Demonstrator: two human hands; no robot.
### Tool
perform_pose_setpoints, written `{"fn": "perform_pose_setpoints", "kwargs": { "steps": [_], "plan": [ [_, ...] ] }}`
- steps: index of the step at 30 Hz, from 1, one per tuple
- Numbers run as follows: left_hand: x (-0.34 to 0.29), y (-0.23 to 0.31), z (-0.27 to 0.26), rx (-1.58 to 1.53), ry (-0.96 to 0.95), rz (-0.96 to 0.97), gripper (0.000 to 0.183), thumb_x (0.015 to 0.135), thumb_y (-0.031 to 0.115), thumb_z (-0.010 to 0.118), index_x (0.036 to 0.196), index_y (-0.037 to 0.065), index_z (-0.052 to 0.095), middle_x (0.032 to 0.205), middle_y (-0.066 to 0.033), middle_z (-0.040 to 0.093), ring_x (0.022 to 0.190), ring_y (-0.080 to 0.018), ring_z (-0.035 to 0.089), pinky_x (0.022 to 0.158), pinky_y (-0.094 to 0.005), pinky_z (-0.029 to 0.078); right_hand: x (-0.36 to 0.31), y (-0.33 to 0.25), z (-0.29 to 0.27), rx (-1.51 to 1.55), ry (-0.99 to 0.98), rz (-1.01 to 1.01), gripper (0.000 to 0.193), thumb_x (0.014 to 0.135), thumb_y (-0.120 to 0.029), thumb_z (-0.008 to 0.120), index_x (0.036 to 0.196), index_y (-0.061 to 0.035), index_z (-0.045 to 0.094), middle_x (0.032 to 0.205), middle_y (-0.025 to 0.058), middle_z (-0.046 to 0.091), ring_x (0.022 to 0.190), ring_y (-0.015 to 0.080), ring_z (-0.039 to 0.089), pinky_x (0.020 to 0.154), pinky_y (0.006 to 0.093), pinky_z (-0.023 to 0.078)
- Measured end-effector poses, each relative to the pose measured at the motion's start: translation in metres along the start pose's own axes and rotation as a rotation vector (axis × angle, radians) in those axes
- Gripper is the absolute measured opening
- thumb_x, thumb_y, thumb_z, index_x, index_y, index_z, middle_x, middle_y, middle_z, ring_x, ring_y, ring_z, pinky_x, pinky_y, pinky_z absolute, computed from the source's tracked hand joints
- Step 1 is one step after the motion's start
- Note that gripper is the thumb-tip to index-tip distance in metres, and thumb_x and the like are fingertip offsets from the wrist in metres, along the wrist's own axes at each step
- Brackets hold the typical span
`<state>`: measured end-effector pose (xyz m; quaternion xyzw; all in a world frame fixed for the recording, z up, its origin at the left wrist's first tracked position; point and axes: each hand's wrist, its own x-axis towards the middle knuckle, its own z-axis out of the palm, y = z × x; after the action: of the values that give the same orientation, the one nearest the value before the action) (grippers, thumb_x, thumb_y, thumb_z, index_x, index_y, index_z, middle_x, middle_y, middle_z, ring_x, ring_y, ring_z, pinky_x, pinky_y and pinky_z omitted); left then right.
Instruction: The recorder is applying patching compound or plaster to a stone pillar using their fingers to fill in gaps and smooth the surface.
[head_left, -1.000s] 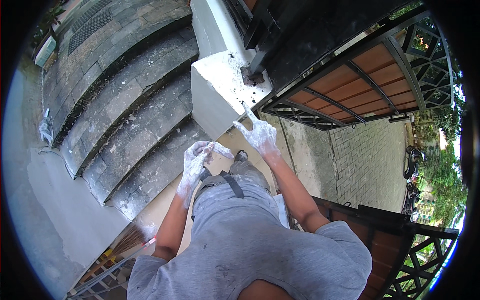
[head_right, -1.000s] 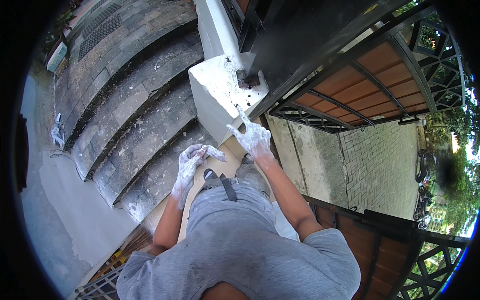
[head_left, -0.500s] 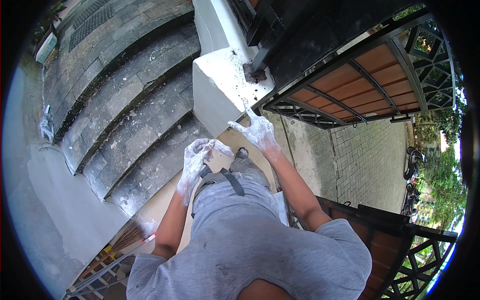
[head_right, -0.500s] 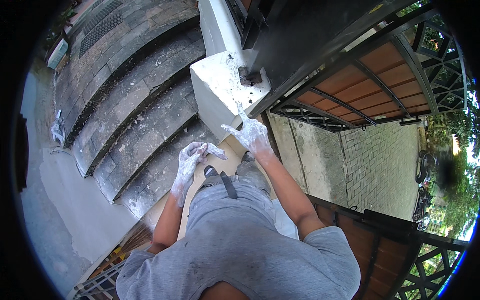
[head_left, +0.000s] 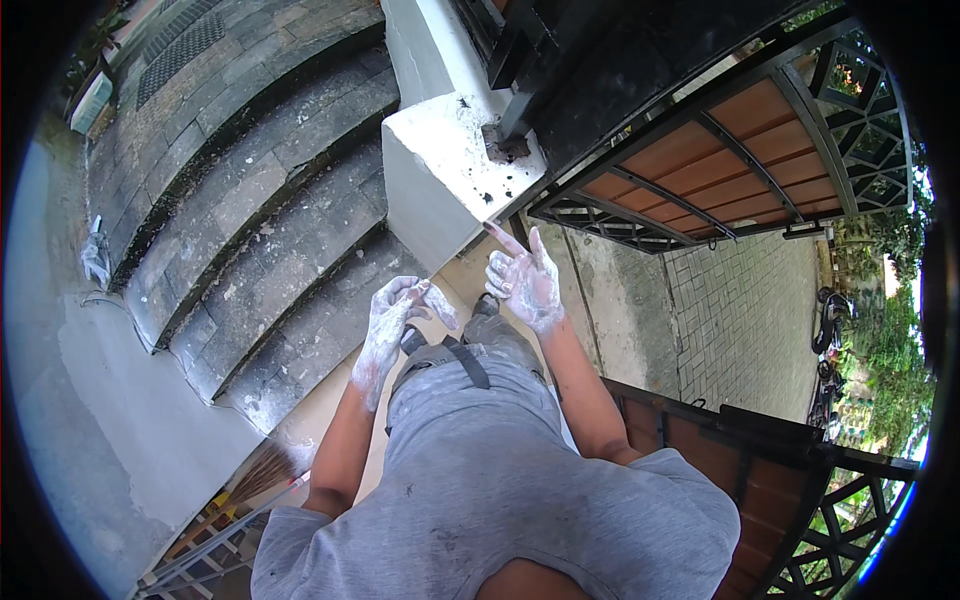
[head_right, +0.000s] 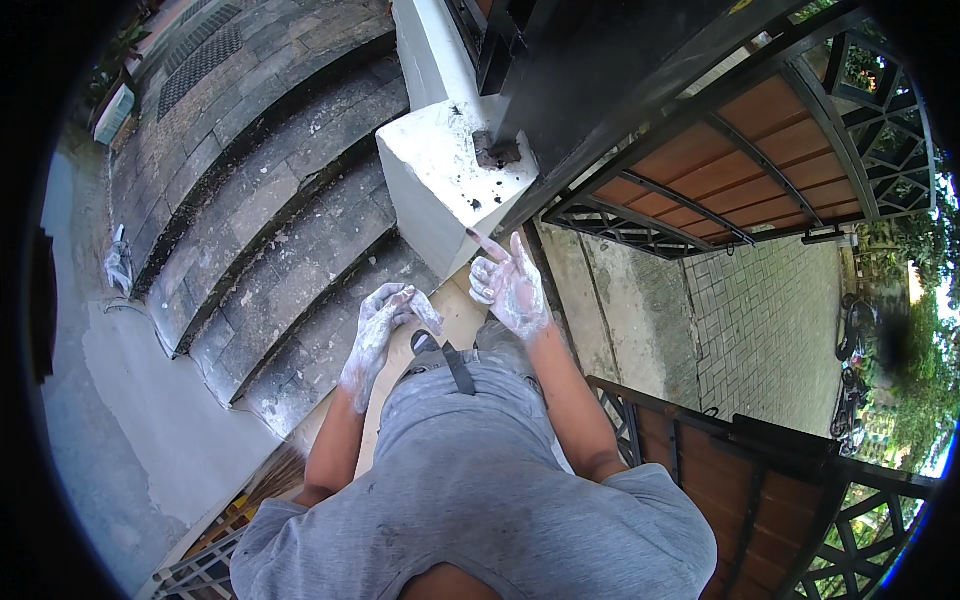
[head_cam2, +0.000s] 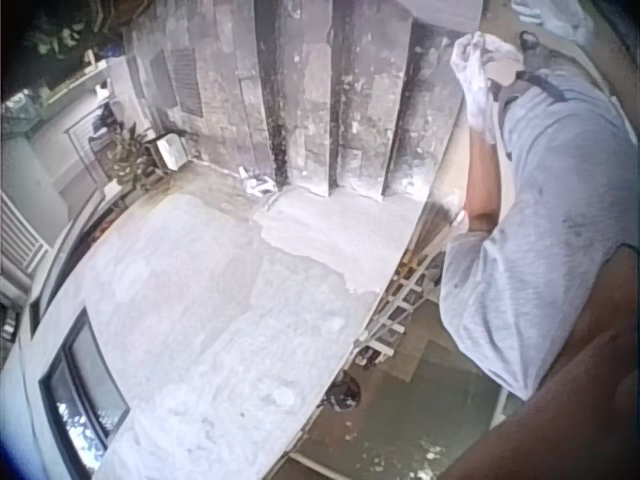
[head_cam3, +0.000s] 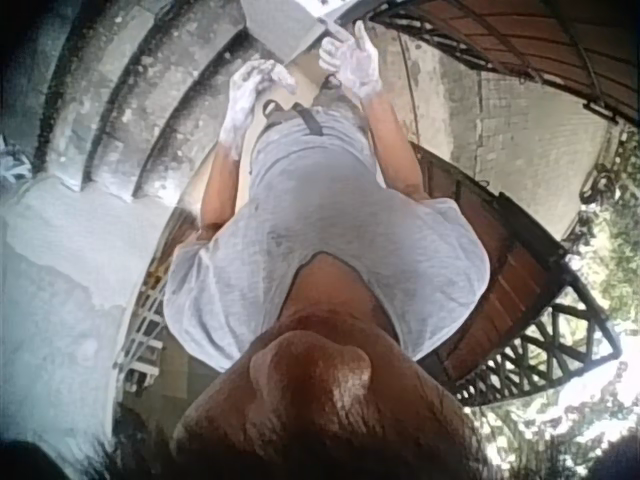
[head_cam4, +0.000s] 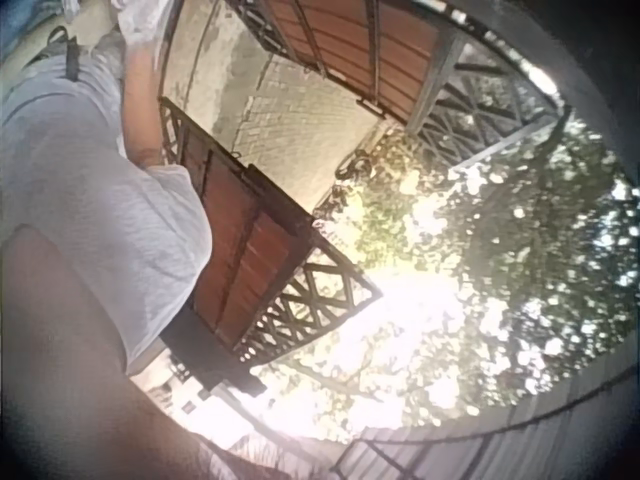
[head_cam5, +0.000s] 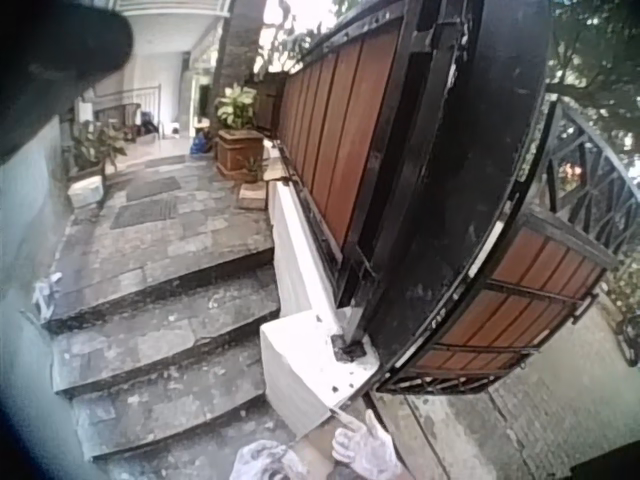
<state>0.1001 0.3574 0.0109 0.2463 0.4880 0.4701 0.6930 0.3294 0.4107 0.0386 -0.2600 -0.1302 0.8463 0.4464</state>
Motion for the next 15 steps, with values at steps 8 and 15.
{"fn": "perform_pose_setpoints", "kwargs": {
  "steps": [8, 15],
  "plan": [
    [0.004, -0.004, 0.005, 0.036, -0.053, -0.029, 0.022, 0.089, 0.019, 0.066, 0.100, 0.000, 0.062, 0.085, -0.0044, 0.063, 0.072, -0.0117, 0.060, 0.063, -0.0258, 0.049, -0.007, 0.018, -0.021, -0.233, 0.047, -0.174, 0.031, 0.092, -0.019, 0.061, 0.116, 0.0009, 0.057, 0.085, 0.0040, 0.058, 0.065, 0.0127, 0.049, 0.055, 0.0236, 0.037],
    [0.007, -0.014, 0.004, 0.041, -0.084, -0.029, 0.021, 0.091, 0.018, 0.062, 0.102, 0.001, 0.061, 0.084, -0.0059, 0.065, 0.071, -0.0137, 0.063, 0.064, -0.0262, 0.050, -0.014, 0.020, -0.024, -0.207, 0.104, -0.189, 0.016, 0.092, -0.011, 0.060, 0.102, 0.0017, 0.061, 0.083, 0.0074, 0.062, 0.069, 0.0148, 0.054, 0.058, 0.0253, 0.042]
  ]
}}
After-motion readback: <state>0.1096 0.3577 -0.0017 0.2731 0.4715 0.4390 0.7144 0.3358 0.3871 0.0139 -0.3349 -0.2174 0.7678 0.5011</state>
